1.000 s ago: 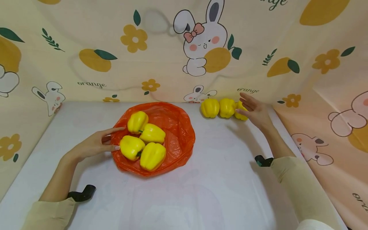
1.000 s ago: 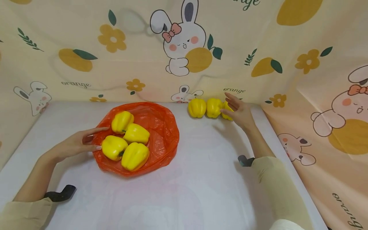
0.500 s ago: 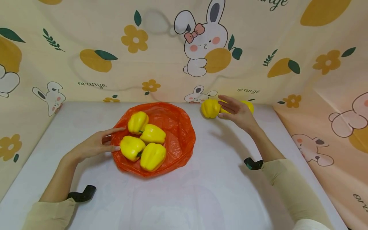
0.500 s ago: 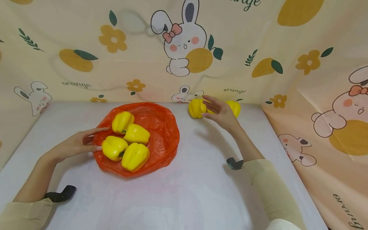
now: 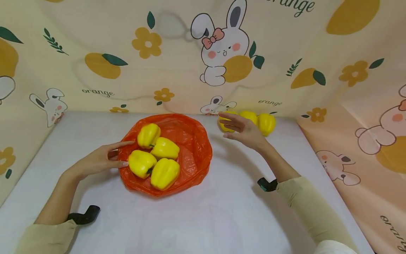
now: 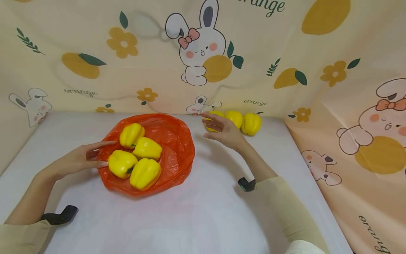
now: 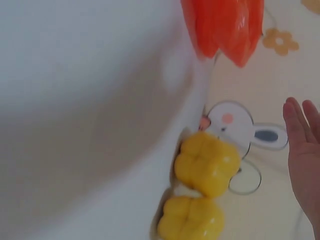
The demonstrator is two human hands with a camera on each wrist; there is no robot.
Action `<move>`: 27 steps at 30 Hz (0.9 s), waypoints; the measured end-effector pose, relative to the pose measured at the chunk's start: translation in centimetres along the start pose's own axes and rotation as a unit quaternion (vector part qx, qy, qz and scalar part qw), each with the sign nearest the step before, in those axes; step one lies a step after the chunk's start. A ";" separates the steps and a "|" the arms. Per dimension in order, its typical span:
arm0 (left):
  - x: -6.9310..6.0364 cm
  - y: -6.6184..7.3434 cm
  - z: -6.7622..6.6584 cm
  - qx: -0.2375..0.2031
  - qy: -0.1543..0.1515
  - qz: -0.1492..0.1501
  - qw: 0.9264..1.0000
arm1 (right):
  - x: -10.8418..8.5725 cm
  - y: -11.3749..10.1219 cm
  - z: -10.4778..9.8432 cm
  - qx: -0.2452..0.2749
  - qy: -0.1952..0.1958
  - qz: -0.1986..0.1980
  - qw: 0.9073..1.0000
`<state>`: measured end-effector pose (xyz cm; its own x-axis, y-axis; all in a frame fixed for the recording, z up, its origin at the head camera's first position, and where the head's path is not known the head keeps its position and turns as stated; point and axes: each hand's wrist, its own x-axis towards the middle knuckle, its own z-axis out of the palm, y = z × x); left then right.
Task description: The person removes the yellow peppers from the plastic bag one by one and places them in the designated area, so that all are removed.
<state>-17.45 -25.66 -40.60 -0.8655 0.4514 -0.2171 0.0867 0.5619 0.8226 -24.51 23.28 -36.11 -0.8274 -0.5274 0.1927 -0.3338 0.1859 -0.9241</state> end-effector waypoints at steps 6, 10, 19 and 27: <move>0.1 0.3 -0.2 0.001 0.004 0.009 1.000 | 0.6 -0.5 1.7 -0.021 -0.022 -0.016 0.999; 0.0 0.2 -0.1 -0.001 0.000 0.002 1.000 | 1.2 -0.4 3.2 -0.011 -0.046 -0.010 0.999; 0.1 0.1 -0.2 0.002 -0.002 -0.004 1.000 | 3.0 0.0 6.0 -0.009 -0.084 -0.003 0.996; -0.1 0.2 0.1 0.007 -0.009 -0.010 1.000 | 4.0 0.7 8.5 0.004 -0.125 0.003 0.992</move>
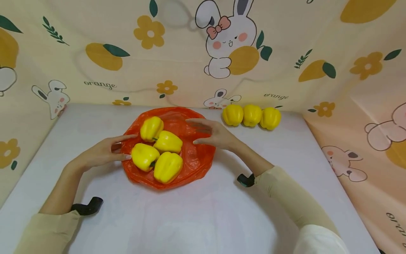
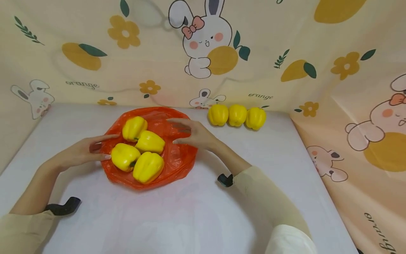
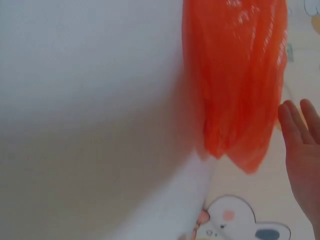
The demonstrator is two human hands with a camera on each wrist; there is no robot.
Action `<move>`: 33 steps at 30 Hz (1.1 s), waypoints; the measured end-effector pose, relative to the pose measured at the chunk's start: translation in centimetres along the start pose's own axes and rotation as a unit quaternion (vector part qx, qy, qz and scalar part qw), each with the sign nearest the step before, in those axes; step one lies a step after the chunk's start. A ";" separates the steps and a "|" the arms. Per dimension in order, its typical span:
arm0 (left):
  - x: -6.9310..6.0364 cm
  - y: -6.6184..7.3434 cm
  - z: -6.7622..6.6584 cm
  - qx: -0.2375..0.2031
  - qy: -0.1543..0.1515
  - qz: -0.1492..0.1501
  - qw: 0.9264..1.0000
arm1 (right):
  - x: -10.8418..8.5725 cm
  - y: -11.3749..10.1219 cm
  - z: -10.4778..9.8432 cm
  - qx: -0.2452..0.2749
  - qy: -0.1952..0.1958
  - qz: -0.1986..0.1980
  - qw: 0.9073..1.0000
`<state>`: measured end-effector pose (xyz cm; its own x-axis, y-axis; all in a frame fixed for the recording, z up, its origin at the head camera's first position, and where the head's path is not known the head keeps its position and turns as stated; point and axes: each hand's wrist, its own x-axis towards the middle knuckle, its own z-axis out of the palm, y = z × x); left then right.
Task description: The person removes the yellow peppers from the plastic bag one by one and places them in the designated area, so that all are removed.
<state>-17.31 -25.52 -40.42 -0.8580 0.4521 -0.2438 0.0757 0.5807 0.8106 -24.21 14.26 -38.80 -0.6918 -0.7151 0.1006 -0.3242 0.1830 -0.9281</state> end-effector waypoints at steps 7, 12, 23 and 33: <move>0.1 0.1 0.1 0.000 0.000 0.007 1.000 | 1.3 1.0 1.5 -0.004 -0.032 -0.006 0.999; 0.0 -0.1 0.1 0.000 0.001 0.000 1.000 | 2.1 1.2 2.3 -0.019 -0.048 -0.005 0.999; 0.1 -0.2 0.0 -0.005 0.001 -0.003 1.000 | 4.1 1.6 3.6 -0.045 -0.092 -0.025 0.994; 0.2 -0.1 0.1 -0.008 0.003 -0.003 1.000 | 5.0 1.9 4.4 -0.116 -0.128 0.020 0.985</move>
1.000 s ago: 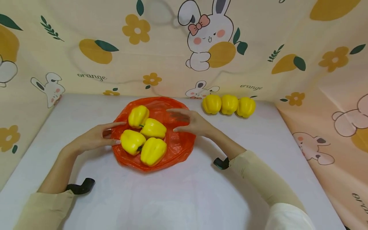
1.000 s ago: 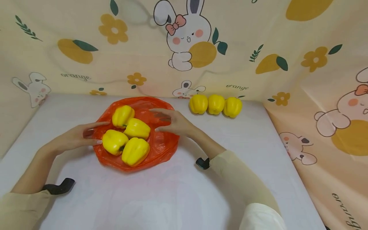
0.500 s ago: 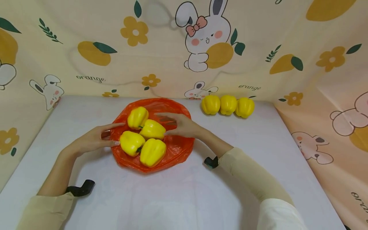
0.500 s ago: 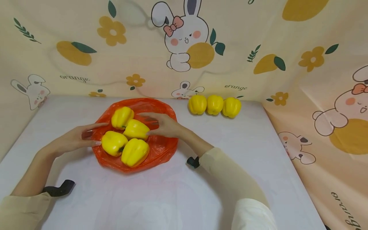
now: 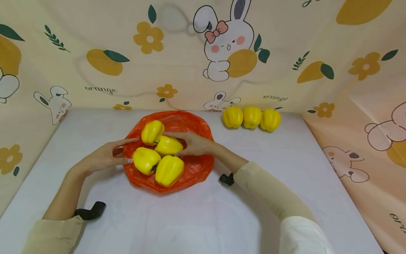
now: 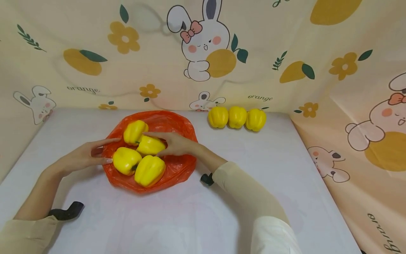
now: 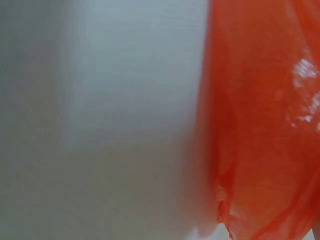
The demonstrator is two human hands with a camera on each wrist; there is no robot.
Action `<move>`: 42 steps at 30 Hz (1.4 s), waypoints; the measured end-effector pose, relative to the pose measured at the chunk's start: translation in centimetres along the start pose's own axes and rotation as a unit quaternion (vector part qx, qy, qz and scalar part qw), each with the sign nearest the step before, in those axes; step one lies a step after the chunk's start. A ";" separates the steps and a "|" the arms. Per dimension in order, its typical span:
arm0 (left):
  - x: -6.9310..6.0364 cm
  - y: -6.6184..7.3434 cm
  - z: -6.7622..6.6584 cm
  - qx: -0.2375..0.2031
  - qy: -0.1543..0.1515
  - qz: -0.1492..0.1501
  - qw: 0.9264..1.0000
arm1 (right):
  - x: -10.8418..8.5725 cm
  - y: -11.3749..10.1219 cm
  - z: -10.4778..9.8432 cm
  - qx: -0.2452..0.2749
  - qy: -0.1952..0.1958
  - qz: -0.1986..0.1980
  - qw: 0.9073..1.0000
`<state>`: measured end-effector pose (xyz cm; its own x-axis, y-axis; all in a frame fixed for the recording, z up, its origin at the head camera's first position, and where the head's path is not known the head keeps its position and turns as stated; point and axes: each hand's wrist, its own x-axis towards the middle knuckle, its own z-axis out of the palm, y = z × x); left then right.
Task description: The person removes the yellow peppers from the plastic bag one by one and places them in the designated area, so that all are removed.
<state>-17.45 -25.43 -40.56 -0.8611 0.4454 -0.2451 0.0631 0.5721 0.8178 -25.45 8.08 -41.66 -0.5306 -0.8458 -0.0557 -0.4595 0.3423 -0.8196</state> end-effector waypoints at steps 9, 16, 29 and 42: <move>0.0 0.0 0.0 -0.005 0.000 -0.002 1.000 | 0.0 0.0 0.1 -0.003 0.020 0.021 1.000; -0.1 0.0 0.0 -0.004 0.000 0.003 1.000 | -0.5 -0.3 0.0 -0.002 0.044 0.020 0.999; 0.0 0.0 0.1 -0.001 0.000 0.000 1.000 | -1.8 -1.4 -1.1 -0.002 0.105 0.009 0.994; -0.1 -0.1 0.0 -0.001 -0.002 -0.006 1.000 | -4.3 -1.9 -1.9 0.001 0.148 0.030 0.989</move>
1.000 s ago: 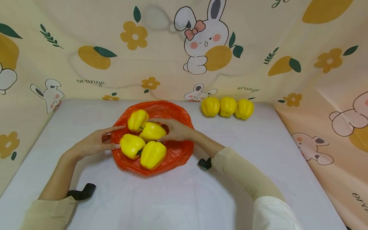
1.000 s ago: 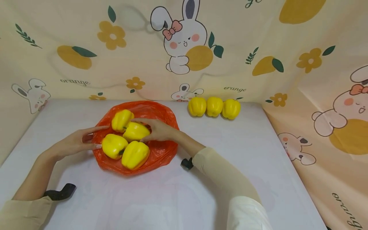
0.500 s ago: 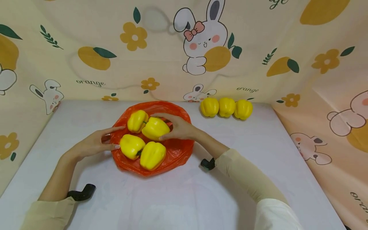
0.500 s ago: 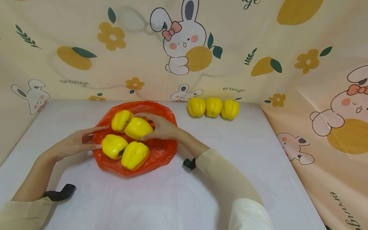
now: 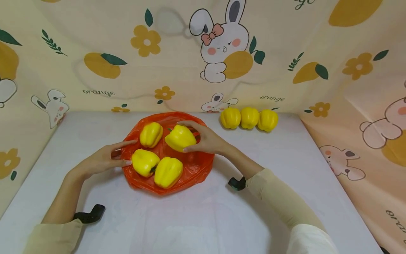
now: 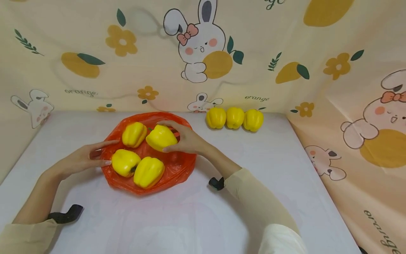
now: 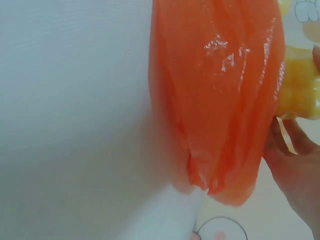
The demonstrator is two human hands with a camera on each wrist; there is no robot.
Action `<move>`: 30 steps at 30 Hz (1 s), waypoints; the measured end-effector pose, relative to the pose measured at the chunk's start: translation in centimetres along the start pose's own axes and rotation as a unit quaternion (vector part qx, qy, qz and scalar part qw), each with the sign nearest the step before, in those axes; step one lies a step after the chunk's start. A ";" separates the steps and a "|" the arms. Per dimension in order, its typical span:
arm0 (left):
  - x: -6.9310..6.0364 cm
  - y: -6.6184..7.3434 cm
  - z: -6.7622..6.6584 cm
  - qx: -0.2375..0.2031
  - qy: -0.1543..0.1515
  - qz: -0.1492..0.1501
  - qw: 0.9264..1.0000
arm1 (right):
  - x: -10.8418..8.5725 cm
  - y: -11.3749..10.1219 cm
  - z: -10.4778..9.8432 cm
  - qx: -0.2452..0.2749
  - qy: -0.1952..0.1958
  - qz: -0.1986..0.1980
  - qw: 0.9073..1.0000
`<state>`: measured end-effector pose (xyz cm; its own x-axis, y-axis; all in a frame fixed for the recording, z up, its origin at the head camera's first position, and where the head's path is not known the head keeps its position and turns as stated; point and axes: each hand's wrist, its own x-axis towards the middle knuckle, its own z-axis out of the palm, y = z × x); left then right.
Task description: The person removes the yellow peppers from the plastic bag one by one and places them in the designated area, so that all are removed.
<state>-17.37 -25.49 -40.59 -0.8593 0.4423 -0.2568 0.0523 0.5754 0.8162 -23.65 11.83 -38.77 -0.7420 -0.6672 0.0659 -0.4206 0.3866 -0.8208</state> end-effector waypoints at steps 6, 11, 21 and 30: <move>-0.1 -0.2 0.2 -0.002 0.001 0.004 1.000 | -1.5 0.4 -1.0 0.003 0.030 0.010 0.999; 0.0 -0.1 0.1 -0.002 0.002 0.011 1.000 | -2.4 0.8 -1.9 0.009 0.052 0.030 0.998; 0.1 -0.3 0.1 0.010 0.002 0.011 1.000 | -4.2 1.3 -3.6 0.020 0.092 0.054 0.994; -0.2 -0.2 0.1 0.008 0.004 0.002 1.000 | -6.3 2.6 -4.8 0.022 0.149 0.072 0.986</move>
<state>-17.14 -25.68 -40.76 -0.8626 0.4403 -0.2491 0.0645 0.5841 0.8091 -22.57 20.13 -38.64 -0.9156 -0.3878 0.1064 -0.2822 0.4308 -0.8572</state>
